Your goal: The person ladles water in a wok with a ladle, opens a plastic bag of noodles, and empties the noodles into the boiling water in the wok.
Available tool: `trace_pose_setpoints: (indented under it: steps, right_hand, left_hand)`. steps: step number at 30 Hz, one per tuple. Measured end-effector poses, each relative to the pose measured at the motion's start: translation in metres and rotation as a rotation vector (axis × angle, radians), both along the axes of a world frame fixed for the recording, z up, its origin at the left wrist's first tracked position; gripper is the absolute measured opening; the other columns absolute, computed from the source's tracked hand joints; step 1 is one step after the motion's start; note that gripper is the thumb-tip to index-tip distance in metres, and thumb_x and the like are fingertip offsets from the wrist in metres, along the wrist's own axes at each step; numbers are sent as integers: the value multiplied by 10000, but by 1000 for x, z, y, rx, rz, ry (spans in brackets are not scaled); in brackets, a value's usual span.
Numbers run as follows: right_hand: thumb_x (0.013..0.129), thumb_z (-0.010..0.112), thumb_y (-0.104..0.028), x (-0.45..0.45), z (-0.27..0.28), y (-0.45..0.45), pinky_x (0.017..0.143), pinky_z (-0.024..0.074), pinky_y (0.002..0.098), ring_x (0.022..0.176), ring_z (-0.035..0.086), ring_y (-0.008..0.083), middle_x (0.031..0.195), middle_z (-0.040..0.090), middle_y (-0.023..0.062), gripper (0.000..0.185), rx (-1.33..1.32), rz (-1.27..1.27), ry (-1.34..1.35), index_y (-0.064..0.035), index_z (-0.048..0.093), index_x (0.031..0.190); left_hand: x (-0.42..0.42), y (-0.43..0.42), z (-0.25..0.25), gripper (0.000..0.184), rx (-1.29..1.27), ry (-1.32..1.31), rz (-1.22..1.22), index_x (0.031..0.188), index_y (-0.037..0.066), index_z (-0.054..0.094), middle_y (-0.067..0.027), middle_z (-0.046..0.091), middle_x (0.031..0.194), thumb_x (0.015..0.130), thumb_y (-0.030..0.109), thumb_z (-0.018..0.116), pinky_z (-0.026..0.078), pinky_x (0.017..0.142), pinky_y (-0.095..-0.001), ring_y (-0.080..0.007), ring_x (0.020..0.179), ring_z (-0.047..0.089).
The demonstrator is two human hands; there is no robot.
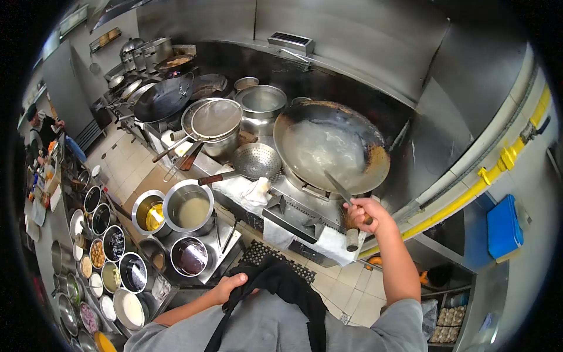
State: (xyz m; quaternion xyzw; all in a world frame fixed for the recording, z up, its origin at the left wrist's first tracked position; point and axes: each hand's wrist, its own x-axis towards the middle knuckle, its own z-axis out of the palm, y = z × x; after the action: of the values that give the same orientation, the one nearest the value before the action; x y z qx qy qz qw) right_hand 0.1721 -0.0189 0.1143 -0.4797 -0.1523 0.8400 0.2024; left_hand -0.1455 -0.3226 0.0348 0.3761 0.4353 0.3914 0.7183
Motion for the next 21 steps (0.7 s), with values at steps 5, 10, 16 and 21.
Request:
trace_pose_setpoints:
  steps: [5, 10, 16, 21]
  right_hand:
    - [889, 515, -151, 27, 16, -42, 329, 315, 241, 398, 418, 89, 583, 469, 6, 146, 503, 337, -612, -14, 538, 844]
    - [778, 547, -131, 43, 31, -80, 559, 451, 397, 608, 578, 297, 737, 596, 183, 266, 1116, 616, -1297, 11, 563, 1002]
    - [764, 467, -106, 60, 5, -89, 810, 461, 470, 907, 590, 409, 939, 618, 270, 427, 1473, 656, -1498, 25, 521, 1167]
    - [772, 447, -64, 10, 4, -71, 827, 469, 457, 932, 600, 391, 991, 617, 263, 492, 1281, 767, -1543, 20, 459, 1256]
  left_hand:
    - [13, 7, 5, 500, -45, -65, -38, 1063, -26, 569, -73, 594, 939, 956, 418, 368, 406, 810, -257, -138, 878, 540]
    - [28, 10, 2, 508, -85, -51, -27, 1056, -32, 567, -70, 587, 939, 963, 417, 349, 397, 809, -257, -137, 879, 531]
    - [25, 14, -6, 399, -73, -145, 6, 984, 1, 647, -22, 629, 875, 937, 367, 497, 454, 643, -227, -86, 748, 564]
    - [22, 14, 26, 520, -118, -4, 17, 993, -20, 571, -36, 572, 843, 954, 446, 342, 382, 695, -225, -114, 770, 506]
